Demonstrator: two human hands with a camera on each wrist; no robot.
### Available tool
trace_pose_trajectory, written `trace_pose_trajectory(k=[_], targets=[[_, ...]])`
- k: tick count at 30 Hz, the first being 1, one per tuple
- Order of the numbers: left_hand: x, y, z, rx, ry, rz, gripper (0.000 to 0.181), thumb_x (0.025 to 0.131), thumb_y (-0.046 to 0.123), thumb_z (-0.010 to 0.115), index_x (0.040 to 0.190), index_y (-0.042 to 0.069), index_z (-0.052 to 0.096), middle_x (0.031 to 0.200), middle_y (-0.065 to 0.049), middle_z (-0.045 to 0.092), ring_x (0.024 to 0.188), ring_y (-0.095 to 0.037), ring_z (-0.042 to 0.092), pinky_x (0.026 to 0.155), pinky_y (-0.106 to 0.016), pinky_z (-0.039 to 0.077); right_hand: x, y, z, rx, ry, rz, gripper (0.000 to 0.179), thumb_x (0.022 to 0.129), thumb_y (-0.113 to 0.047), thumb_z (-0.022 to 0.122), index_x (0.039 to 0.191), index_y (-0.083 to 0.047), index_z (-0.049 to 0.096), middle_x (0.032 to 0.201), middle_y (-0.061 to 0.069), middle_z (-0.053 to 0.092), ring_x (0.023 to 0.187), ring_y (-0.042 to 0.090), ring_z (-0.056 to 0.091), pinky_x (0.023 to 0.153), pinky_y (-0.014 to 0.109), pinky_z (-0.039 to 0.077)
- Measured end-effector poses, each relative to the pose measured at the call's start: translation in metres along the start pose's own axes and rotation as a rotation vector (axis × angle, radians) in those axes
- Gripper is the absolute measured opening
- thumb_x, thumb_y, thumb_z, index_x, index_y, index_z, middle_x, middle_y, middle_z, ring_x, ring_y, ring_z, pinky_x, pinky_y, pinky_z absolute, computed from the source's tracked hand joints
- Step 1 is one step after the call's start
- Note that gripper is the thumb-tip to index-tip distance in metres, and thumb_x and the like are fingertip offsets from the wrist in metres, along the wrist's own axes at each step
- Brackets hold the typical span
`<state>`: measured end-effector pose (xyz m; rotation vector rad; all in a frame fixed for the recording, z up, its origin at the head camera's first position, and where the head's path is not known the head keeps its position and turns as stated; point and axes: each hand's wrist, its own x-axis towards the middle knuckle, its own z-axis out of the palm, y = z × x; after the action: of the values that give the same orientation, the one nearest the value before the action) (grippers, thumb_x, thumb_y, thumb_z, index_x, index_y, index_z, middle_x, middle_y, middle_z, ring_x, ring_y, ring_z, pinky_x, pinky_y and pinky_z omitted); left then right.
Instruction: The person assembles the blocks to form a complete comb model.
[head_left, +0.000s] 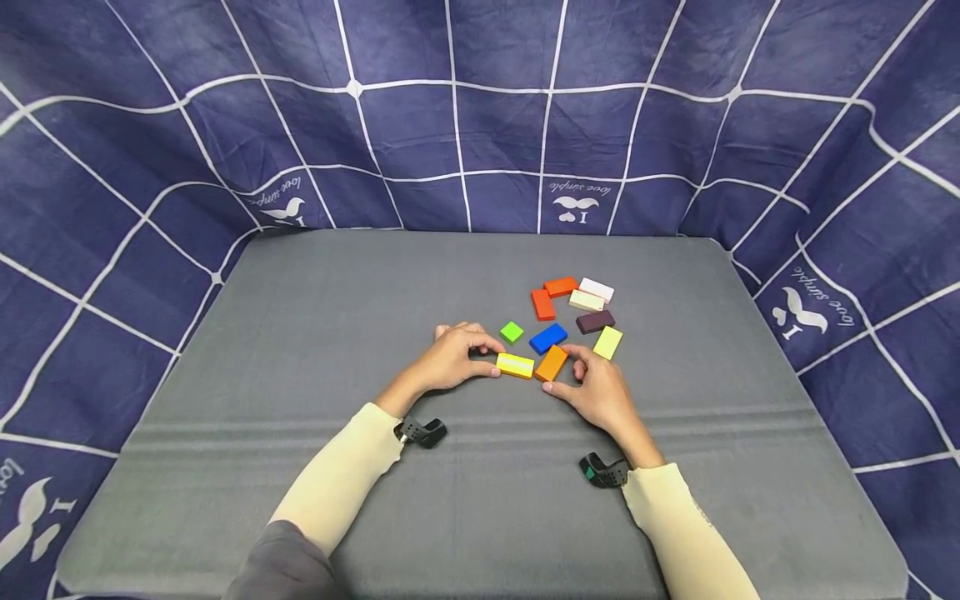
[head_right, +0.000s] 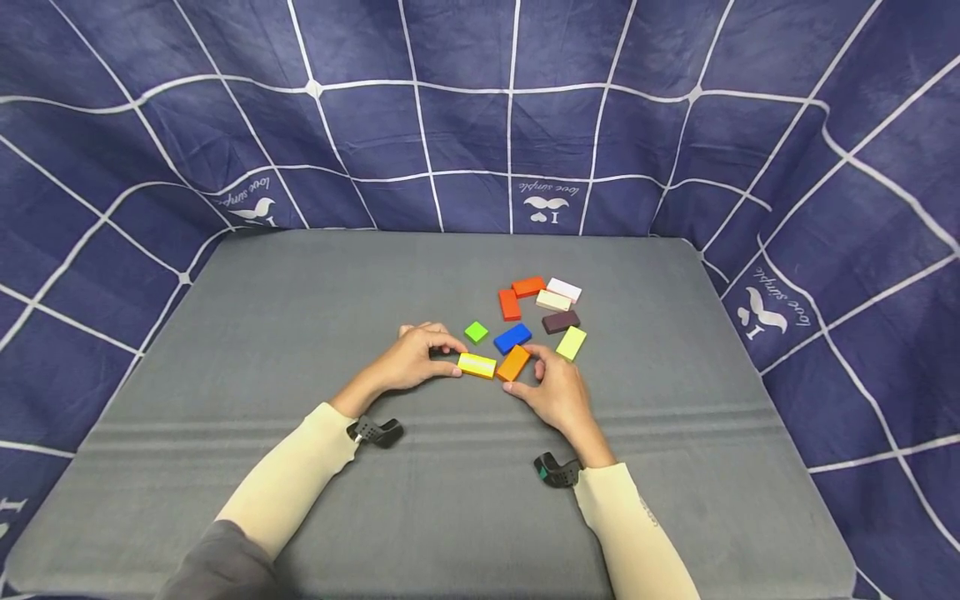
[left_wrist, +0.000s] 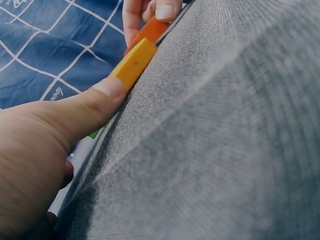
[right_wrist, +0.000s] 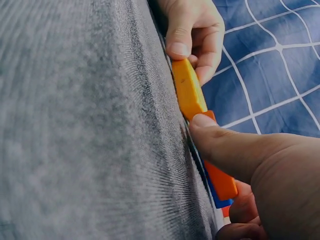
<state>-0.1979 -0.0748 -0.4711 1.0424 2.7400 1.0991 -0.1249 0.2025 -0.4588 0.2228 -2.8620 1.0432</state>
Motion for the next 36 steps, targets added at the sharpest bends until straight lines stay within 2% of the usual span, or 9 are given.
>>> trace_pose_trajectory(k=[7,13,19,26,36], targets=[[0.001,-0.003,0.000,-0.054,0.090,-0.017,0.029,0.078,0.037,0.086,0.105,0.032,0.076,0.085,0.013,0.058,0.085,-0.005,0.052,0.085,-0.038,0.022,0.000,-0.004,0.000,0.032,0.017,0.006,0.064,0.076,-0.034,0.088,0.130,-0.011,0.063,0.076,0.003,0.047,0.063,0.016,0.039,0.063,0.028,0.032],[-0.001,-0.004,-0.013,-0.054,0.186,-0.059,0.030,0.079,0.035,0.086,0.106,0.028,0.076,0.084,0.010,0.058,0.083,-0.009,0.051,0.087,-0.040,0.025,0.005,-0.012,-0.001,0.040,0.024,-0.025,0.065,0.076,-0.033,0.089,0.131,-0.011,0.062,0.075,0.003,0.047,0.062,0.016,0.039,0.062,0.028,0.032],[-0.003,-0.010,-0.026,-0.062,0.307,-0.135,0.030,0.078,0.034,0.087,0.105,0.028,0.076,0.084,0.009,0.058,0.081,-0.011,0.050,0.086,-0.038,0.027,0.010,-0.025,0.002,0.044,0.011,-0.051,0.064,0.074,-0.034,0.090,0.129,-0.013,0.064,0.075,0.003,0.047,0.065,0.016,0.040,0.063,0.029,0.034],[-0.007,-0.020,-0.041,-0.055,0.417,-0.197,0.033,0.078,0.033,0.087,0.108,0.025,0.078,0.089,0.004,0.066,0.082,-0.013,0.053,0.086,-0.040,0.028,0.024,-0.046,0.014,0.034,-0.033,-0.084,0.066,0.074,-0.038,0.090,0.129,-0.013,0.064,0.077,0.001,0.046,0.067,0.016,0.041,0.065,0.029,0.034],[-0.027,-0.036,-0.056,-0.032,0.538,-0.318,0.034,0.077,0.035,0.087,0.109,0.025,0.078,0.085,0.005,0.064,0.085,-0.013,0.055,0.089,-0.043,0.029,0.040,-0.076,0.041,0.064,-0.108,-0.102,0.067,0.073,-0.040,0.090,0.131,-0.018,0.064,0.079,0.000,0.049,0.068,0.016,0.043,0.065,0.029,0.035]])
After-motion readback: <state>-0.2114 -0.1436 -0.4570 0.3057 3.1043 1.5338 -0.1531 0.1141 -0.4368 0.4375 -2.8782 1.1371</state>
